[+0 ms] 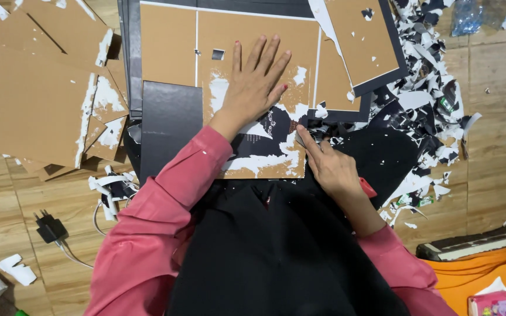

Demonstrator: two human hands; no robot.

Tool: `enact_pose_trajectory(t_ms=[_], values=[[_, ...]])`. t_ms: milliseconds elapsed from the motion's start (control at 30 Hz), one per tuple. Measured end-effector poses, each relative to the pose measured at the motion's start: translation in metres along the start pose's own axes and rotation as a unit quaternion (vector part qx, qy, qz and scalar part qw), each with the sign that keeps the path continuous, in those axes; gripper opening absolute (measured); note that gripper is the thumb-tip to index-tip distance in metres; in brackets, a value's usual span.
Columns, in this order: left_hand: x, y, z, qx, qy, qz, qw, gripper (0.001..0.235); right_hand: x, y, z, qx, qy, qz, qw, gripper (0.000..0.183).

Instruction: Trimming and peeling excess material from cardboard pieces using a utility knife

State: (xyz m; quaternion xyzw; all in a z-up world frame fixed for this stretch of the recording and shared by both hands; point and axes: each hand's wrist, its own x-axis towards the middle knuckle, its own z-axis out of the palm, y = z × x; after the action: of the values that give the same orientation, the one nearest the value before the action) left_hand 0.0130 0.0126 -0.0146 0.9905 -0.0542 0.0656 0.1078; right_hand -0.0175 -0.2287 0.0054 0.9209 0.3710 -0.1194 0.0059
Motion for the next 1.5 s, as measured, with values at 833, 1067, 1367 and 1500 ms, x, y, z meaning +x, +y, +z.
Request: enact_pose_trajectory(t_ms=[833,1067,1367,1500], values=[[-0.002,0.001,-0.003,-0.013,0.003,0.018,1.000,0.053,0.005,0.007,-0.009,0.039,-0.043,0.010,0.998,0.052],[-0.002,0.000,-0.004,-0.001,-0.021,0.015,1.000,0.054,0.010,0.009,-0.056,0.227,0.025,0.004,0.973,0.044],[-0.001,-0.002,-0.003,-0.005,-0.003,0.019,1.000,0.054,0.002,0.011,-0.011,0.104,-0.103,0.006,0.989,0.051],[-0.001,0.001,-0.006,-0.008,-0.029,0.014,0.999,0.054,-0.001,0.007,-0.013,0.126,-0.070,0.026,0.989,0.046]])
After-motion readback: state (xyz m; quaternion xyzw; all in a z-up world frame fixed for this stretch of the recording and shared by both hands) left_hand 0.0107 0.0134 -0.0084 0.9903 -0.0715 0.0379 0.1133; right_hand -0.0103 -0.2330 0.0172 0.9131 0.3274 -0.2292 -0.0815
